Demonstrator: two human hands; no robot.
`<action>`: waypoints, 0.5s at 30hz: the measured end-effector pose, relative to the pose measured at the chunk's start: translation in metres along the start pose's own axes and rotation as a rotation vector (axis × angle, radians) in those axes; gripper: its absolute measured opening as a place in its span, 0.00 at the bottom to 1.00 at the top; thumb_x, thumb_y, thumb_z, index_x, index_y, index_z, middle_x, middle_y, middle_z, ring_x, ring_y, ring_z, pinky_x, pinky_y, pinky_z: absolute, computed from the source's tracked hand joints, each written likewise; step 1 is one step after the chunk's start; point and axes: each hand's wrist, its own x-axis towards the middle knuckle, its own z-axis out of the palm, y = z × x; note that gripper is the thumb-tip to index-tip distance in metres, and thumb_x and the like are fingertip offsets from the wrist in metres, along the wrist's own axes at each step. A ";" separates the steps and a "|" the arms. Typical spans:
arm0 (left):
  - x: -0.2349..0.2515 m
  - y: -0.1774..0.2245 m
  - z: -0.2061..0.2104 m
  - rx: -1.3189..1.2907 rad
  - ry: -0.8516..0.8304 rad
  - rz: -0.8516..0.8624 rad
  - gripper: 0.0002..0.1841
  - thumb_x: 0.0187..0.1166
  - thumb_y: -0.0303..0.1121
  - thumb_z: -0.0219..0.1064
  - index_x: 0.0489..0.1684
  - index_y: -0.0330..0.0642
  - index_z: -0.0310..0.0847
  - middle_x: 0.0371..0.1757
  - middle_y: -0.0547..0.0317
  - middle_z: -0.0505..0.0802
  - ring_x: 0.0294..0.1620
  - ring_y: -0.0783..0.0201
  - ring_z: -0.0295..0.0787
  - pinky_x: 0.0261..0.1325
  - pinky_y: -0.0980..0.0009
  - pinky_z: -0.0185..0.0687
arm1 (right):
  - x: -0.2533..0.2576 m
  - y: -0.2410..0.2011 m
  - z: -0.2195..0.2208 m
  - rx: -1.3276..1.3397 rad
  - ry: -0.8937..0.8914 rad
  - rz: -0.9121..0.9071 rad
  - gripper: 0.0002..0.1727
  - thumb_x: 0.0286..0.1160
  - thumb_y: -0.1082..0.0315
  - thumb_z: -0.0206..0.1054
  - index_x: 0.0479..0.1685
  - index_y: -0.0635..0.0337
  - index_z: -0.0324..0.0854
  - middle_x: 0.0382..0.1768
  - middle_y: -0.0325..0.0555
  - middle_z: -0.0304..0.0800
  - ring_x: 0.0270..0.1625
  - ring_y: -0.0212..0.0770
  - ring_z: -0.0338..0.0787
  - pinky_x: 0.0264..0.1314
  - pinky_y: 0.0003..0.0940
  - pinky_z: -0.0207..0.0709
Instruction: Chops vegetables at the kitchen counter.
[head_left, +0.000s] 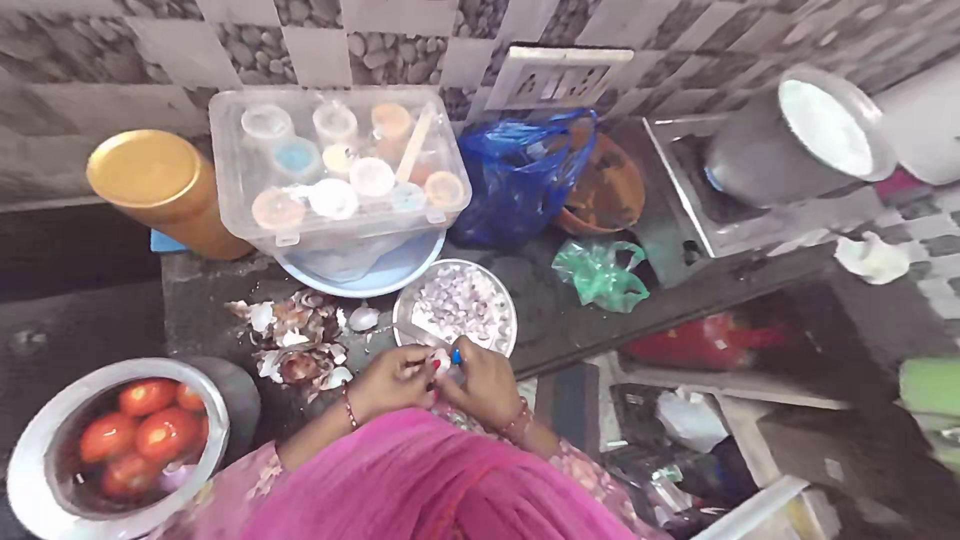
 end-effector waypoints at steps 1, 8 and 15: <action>0.000 -0.001 0.000 -0.006 0.007 -0.005 0.13 0.78 0.28 0.64 0.51 0.28 0.85 0.43 0.59 0.92 0.40 0.84 0.85 0.50 0.83 0.83 | 0.000 0.000 0.001 0.004 0.006 0.007 0.31 0.71 0.39 0.63 0.36 0.65 0.83 0.19 0.47 0.82 0.20 0.49 0.85 0.19 0.47 0.74; -0.001 0.001 0.006 -0.048 0.048 -0.067 0.12 0.80 0.28 0.64 0.53 0.27 0.85 0.46 0.55 0.92 0.41 0.80 0.86 0.51 0.80 0.84 | 0.001 -0.011 -0.007 0.024 -0.128 0.166 0.27 0.69 0.45 0.67 0.38 0.66 0.84 0.22 0.51 0.85 0.25 0.54 0.88 0.25 0.54 0.77; 0.001 0.000 0.017 -0.099 0.043 -0.134 0.10 0.80 0.26 0.65 0.49 0.29 0.85 0.43 0.58 0.90 0.39 0.79 0.85 0.49 0.79 0.84 | -0.009 -0.010 0.000 0.047 -0.111 0.232 0.25 0.72 0.48 0.64 0.36 0.67 0.83 0.21 0.51 0.84 0.24 0.54 0.87 0.25 0.54 0.76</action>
